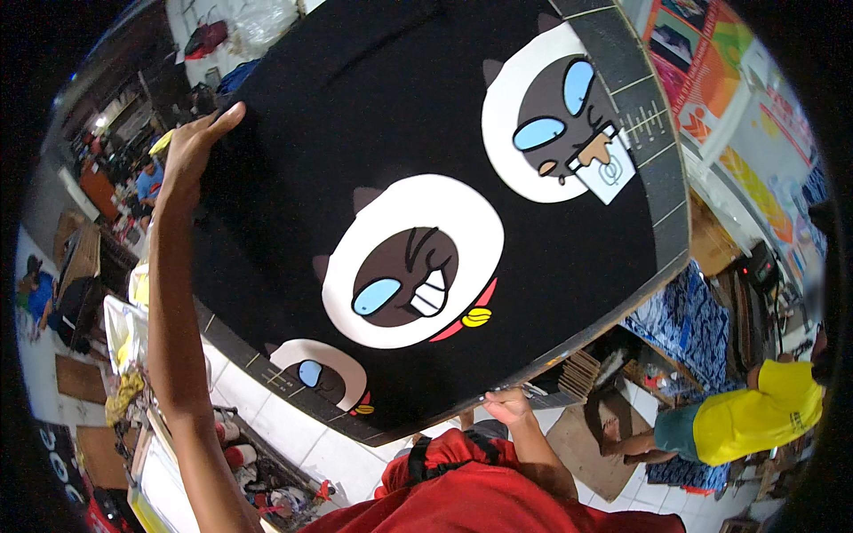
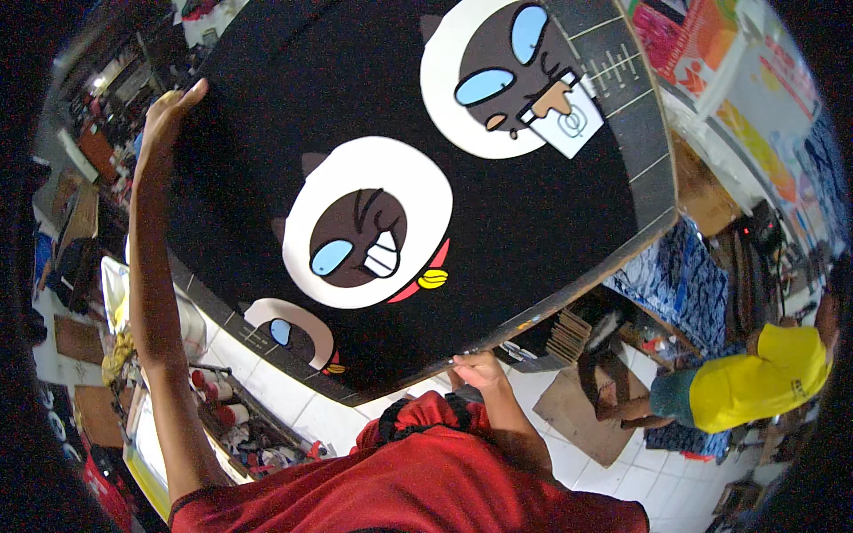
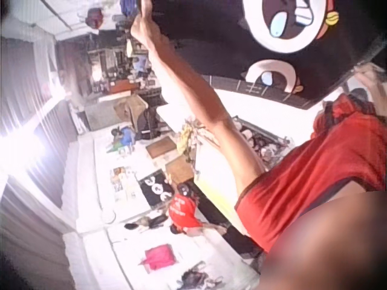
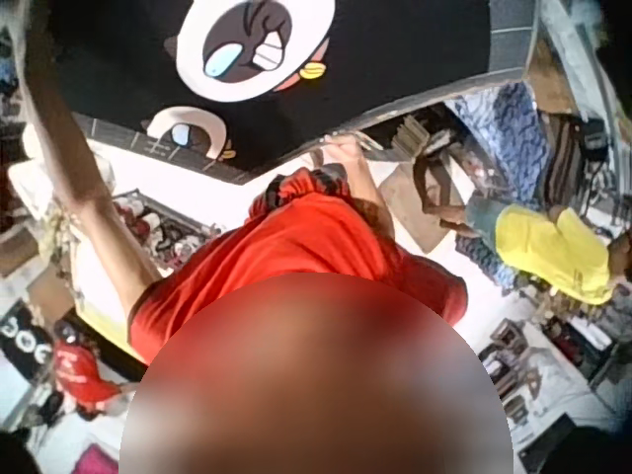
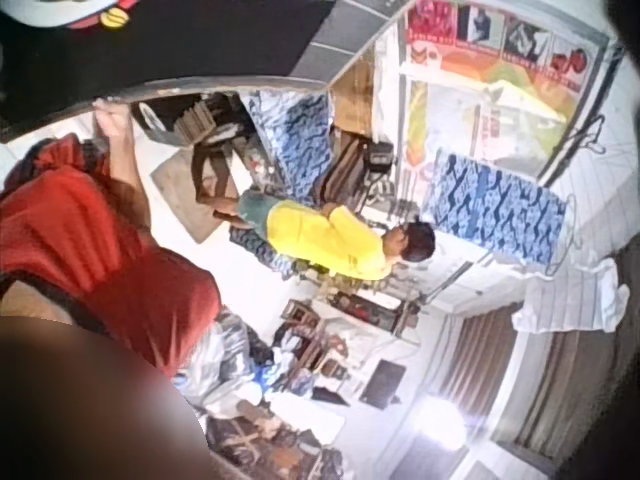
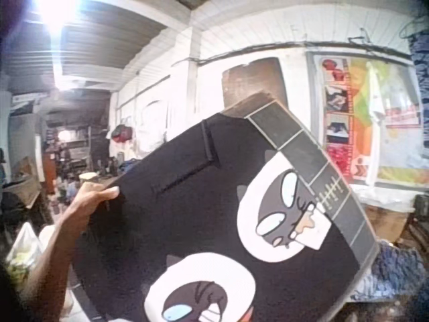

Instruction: The person assists in a screen printing operation by taking printed black fabric with cartoon characters from a screen printing frame and stacking it onto a pile. The person repeatedly lifts the frame, removes the fabric, and places it on a stack.

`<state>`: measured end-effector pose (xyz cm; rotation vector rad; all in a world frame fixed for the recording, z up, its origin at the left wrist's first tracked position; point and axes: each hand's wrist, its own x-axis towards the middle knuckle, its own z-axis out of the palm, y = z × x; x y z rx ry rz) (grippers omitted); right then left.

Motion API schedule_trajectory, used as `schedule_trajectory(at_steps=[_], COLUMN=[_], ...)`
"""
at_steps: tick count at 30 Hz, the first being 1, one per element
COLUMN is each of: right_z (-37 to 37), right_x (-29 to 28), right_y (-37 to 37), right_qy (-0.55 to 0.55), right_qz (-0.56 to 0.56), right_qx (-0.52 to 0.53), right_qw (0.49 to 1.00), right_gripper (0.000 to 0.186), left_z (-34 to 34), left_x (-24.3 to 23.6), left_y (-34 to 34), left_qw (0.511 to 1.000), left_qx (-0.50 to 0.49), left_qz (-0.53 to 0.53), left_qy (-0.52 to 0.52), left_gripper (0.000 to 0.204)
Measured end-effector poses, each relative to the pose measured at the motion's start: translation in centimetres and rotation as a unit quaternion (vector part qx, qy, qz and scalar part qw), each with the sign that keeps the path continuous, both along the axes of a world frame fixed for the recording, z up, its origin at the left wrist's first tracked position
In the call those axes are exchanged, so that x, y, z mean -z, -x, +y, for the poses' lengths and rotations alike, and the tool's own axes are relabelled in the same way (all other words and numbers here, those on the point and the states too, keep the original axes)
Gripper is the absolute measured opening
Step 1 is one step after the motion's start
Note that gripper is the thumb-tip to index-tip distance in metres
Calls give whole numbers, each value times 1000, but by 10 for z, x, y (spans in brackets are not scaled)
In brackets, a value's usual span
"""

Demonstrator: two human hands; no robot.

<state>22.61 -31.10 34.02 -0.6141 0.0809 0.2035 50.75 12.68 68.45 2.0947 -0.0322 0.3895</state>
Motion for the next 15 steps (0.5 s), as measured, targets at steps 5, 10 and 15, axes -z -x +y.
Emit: schedule_trajectory(at_steps=[5,10,15], right_z=[-3,-10,-15], right_x=[37,63,-12], right_y=[15,20,43], right_qy=[-48,80,464], right_qz=[68,161,128], right_qx=[-37,-136,-244], right_qw=[996,974,842], right_gripper=[59,52,36], left_z=[-34,-65,-98], left_x=[7,5,42], left_y=[9,18,69], left_qw=[1000,998,981], left_qx=[16,34,124], left_qz=[-13,-28,-150], left_qy=[0,-36,-24], left_gripper=[50,42,39])
